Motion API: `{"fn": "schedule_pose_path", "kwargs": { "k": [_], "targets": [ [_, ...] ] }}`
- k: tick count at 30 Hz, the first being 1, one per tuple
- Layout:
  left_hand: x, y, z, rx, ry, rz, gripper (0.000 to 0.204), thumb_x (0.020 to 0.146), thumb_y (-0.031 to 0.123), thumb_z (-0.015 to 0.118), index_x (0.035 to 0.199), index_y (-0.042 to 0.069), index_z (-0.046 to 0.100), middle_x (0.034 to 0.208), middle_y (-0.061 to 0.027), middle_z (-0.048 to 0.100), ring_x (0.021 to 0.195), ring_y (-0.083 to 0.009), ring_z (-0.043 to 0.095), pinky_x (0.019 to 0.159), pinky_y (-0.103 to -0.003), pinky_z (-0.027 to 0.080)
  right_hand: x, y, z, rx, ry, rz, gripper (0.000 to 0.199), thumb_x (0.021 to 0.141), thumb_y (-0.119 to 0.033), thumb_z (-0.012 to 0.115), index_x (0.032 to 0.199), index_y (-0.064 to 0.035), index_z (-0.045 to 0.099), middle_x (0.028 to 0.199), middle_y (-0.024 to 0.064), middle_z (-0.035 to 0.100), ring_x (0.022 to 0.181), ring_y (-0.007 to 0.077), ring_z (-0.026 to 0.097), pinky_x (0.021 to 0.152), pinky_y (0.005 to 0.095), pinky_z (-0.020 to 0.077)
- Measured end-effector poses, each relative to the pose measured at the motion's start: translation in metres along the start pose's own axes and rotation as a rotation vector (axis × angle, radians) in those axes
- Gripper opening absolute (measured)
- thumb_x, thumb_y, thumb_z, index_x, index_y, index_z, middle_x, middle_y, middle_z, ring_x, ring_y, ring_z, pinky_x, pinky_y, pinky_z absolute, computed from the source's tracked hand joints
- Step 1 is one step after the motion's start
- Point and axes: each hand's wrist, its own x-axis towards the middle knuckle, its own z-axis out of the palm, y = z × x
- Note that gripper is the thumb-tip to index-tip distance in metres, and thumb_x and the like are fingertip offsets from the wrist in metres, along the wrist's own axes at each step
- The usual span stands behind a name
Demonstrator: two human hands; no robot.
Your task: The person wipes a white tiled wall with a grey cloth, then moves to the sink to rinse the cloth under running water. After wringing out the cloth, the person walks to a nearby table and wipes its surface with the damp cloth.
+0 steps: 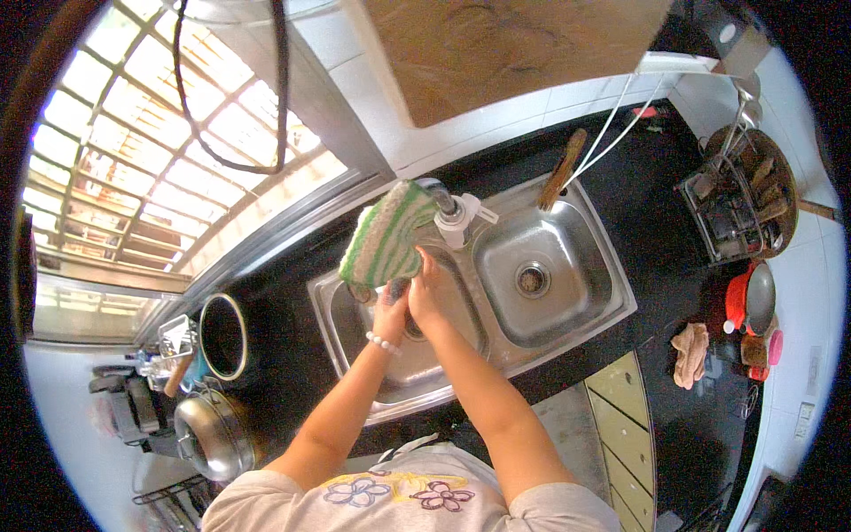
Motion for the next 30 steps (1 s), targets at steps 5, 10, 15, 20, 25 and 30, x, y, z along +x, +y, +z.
{"fn": "schedule_pose_path", "kwargs": {
  "k": [5,10,15,20,25,30],
  "targets": [
    [0.034,-0.043,-0.047,0.688,-0.045,0.441,0.022,0.089,0.013,0.053,0.11,0.007,0.057,0.102,-0.0131,0.059,0.089,-0.022,0.058,0.078,-0.03,0.048,-0.018,0.008,-0.007,-0.124,-0.077,-0.001,0.042,0.094,-0.031,0.045,0.123,-0.0008,0.046,0.123,0.0222,0.048,0.115,0.039,0.041,0.101,0.0449,0.0298],
    [0.048,-0.053,-0.077,1.148,0.015,0.23,0.027,0.093,0.025,0.047,0.109,0.004,0.052,0.092,-0.0148,0.056,0.079,-0.0214,0.058,0.062,-0.029,0.051,-0.018,0.0,-0.038,0.099,0.005,0.264,0.043,0.096,-0.035,0.043,0.12,0.0006,0.047,0.118,0.0174,0.054,0.108,0.0258,0.052,0.095,0.0349,0.0392],
    [0.042,-0.046,-0.035,0.602,0.254,0.022,0.039,0.089,0.04,0.048,0.1,0.002,0.051,0.083,-0.0111,0.053,0.062,-0.0206,0.055,0.043,-0.034,0.046,0.02,0.087,-0.089,0.11,0.113,0.278,0.047,0.096,-0.044,0.04,0.121,-0.0046,0.044,0.108,0.0078,0.054,0.098,0.017,0.051,0.082,0.0306,0.0414],
    [0.024,0.007,-0.023,-0.127,0.148,-0.537,0.044,0.086,0.049,0.048,0.094,0.007,0.051,0.08,-0.0101,0.054,0.061,-0.0207,0.053,0.045,-0.034,0.042,0.054,0.042,-0.123,0.741,0.197,0.565,0.045,0.096,-0.043,0.04,0.12,-0.0048,0.044,0.112,0.011,0.053,0.104,0.0227,0.05,0.088,0.0356,0.0413],
    [0.008,0.04,-0.002,-0.6,-0.153,-0.699,0.048,0.089,0.052,0.043,0.097,0.006,0.051,0.084,-0.0109,0.055,0.067,-0.0236,0.054,0.056,-0.039,0.046,0.076,0.032,-0.138,1.072,0.248,0.63,0.041,0.096,-0.037,0.042,0.117,-0.0025,0.047,0.11,0.015,0.055,0.104,0.028,0.053,0.092,0.0428,0.0426],
    [0.018,0.003,-0.054,-0.4,0.095,-0.52,0.049,0.092,0.053,0.038,0.1,0.006,0.052,0.077,-0.0109,0.057,0.062,-0.0244,0.057,0.053,-0.038,0.049,0.035,0.037,-0.091,1.227,0.069,0.91,0.032,0.094,-0.028,0.047,0.102,0.0014,0.057,0.095,0.0169,0.062,0.086,0.0295,0.06,0.081,0.0399,0.0507]
  ]
}}
